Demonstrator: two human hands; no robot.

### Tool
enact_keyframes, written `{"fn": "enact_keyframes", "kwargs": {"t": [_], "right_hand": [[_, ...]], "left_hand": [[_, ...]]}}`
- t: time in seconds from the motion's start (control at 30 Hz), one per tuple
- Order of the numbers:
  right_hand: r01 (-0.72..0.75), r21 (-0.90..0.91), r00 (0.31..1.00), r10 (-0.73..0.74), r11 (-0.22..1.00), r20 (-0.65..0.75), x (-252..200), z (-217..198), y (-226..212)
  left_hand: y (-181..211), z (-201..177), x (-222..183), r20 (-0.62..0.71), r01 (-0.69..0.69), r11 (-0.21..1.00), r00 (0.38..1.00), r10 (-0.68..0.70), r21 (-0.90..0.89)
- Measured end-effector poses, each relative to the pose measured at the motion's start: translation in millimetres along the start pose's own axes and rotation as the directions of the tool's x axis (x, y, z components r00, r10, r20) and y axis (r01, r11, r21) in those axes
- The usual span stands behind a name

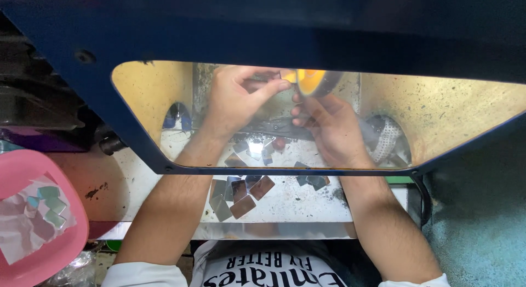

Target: Grinding and smoothing the edges of small square glass tiles using a motorized grinding wheel.

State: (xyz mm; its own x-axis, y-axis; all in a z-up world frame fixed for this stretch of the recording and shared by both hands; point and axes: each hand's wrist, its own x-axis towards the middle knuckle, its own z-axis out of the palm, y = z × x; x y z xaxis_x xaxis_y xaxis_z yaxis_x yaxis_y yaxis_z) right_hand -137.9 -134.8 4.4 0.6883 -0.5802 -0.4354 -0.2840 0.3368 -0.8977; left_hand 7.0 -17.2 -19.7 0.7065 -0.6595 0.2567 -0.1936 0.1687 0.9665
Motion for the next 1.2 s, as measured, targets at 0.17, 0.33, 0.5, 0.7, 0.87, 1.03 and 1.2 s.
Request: {"fn": "enact_keyframes", "kwargs": {"t": [0.17,0.33,0.5,0.7,0.87,1.03,1.2], "right_hand": [[-0.003,-0.185,0.999,-0.007,0.983,-0.054,-7.7,5.4,-14.7],[0.014,-0.497,0.997,-0.048,0.868,-0.056,-12.5,-6.1,-20.7],[0.675,-0.481,0.734,-0.581,0.56,0.353,-8.1,-25.2,-10.5],[0.742,-0.446,0.665,-0.629,0.5,0.401,-7.3,-27.1,-12.9],[0.756,-0.44,0.645,-0.67,0.485,0.367,0.7,-29.7,4.6],[0.768,-0.453,0.62,-0.702,0.453,0.349,0.7,-34.7,5.0],[0.551,-0.446,0.834,-0.447,0.705,0.323,0.3,-35.0,3.1]], "left_hand": [[2.3,-23.4,-1.9,0.073,0.098,0.986,0.993,-0.088,-0.137],[-4.1,-32.5,-0.1,0.198,0.118,0.966,0.978,-0.072,-0.231],[-8.2,-31.0,2.1,0.306,0.074,0.943,0.952,0.03,-0.323],[-1.8,-31.9,2.2,0.36,0.088,0.969,0.933,0.001,-0.23],[-1.3,-19.0,0.2,0.413,0.11,0.988,0.909,-0.054,-0.113],[-0.1,-5.3,2.1,0.429,0.097,0.995,0.899,-0.091,0.006],[4.4,-7.1,2.3,0.426,0.086,0.991,0.896,-0.124,0.107]]}}
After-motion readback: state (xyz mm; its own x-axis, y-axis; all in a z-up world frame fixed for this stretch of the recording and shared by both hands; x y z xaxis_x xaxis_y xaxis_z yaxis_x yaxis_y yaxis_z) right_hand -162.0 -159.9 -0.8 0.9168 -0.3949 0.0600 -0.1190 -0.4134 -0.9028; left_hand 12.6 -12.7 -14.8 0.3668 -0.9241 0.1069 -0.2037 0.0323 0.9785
